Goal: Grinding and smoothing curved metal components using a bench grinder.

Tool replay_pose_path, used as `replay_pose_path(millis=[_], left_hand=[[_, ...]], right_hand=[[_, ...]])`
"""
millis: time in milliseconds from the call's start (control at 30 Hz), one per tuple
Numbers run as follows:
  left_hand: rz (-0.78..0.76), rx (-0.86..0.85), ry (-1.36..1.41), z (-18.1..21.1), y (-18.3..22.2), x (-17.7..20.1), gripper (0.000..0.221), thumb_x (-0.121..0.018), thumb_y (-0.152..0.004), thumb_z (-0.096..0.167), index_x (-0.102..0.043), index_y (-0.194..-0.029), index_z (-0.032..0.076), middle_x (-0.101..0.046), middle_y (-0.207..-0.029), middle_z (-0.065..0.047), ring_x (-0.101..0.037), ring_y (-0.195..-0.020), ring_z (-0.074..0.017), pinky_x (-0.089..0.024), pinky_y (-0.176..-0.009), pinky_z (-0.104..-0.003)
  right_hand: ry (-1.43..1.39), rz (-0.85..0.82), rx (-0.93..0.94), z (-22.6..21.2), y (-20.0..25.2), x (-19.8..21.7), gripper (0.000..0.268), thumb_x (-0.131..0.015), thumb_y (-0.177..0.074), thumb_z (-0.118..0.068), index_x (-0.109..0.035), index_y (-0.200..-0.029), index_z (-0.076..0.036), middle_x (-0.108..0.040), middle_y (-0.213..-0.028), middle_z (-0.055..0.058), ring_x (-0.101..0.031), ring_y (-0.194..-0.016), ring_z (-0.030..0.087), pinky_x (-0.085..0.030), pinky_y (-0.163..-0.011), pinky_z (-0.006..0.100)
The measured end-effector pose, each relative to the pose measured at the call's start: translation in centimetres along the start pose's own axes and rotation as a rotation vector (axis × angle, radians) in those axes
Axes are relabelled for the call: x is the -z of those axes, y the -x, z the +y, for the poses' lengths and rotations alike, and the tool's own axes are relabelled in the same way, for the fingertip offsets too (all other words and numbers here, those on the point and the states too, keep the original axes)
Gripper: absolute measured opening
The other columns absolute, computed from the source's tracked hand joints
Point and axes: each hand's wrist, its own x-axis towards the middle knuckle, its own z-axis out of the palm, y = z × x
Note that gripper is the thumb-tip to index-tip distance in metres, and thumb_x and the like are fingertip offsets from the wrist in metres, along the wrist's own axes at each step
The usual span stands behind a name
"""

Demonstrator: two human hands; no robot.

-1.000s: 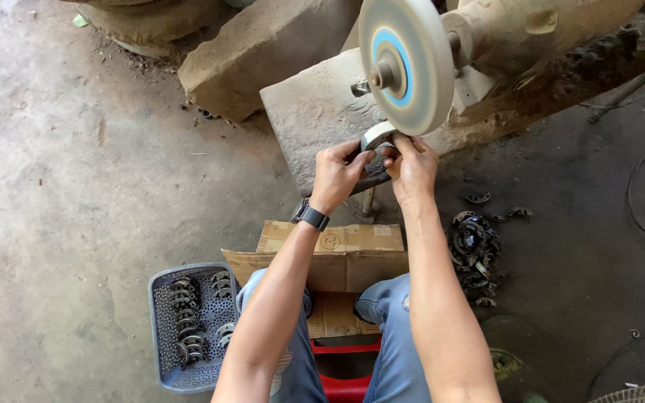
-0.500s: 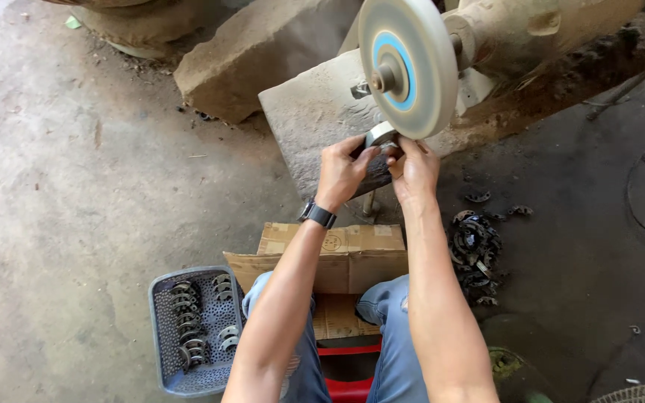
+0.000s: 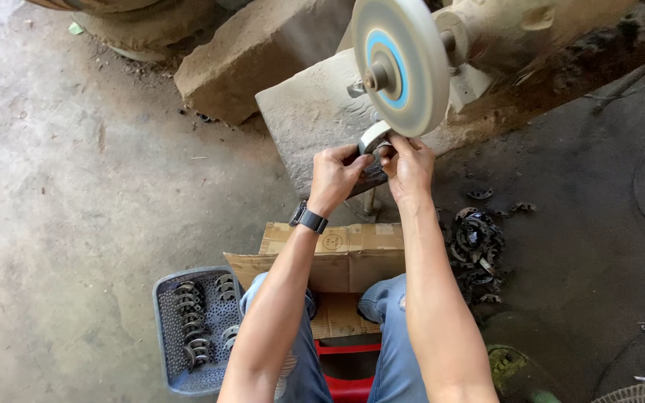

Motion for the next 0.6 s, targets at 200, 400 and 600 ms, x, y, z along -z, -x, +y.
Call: replay_pose_path(millis=[200,400,600], left_hand=[[0.005,0.004,-0.014,0.1,-0.3,-0.3,0.019,-0.078,-0.088,0.015,-0.073,-0.085,-0.003,-0.066,-0.059,-0.011,-0.059,-0.052,-0.0069,-0.047,-0.050,-0.030],[0.040,-0.020,-0.048,-0.6,0.0,0.5,0.018,-0.078,-0.088,0.015,-0.074,-0.087,-0.003,-0.064,-0.058,-0.011,-0.056,-0.053,-0.0080,-0.046,-0.050,-0.030],[0.015,0.006,0.009,0.2,-0.2,-0.3,0.016,-0.076,-0.088,0.014,-0.074,-0.089,-0.002,-0.063,-0.058,-0.009,-0.054,-0.053,-0.0056,-0.046,-0.050,-0.029]], right_hand=[[-0.016,-0.003,0.022,0.7,-0.7,0.5,0.012,-0.070,-0.097,-0.005,-0.069,-0.107,0.002,-0.069,-0.084,0.007,-0.065,-0.063,0.013,-0.047,-0.047,0.025],[0.002,-0.027,0.019,0.6,0.0,-1.0,0.016,-0.069,-0.096,-0.005,-0.069,-0.110,0.004,-0.070,-0.086,0.008,-0.064,-0.062,0.014,-0.046,-0.047,0.025],[-0.041,0.005,0.014,0.7,-0.8,0.5,0.015,-0.069,-0.096,-0.004,-0.070,-0.108,0.004,-0.069,-0.086,0.007,-0.063,-0.063,0.013,-0.047,-0.048,0.026]])
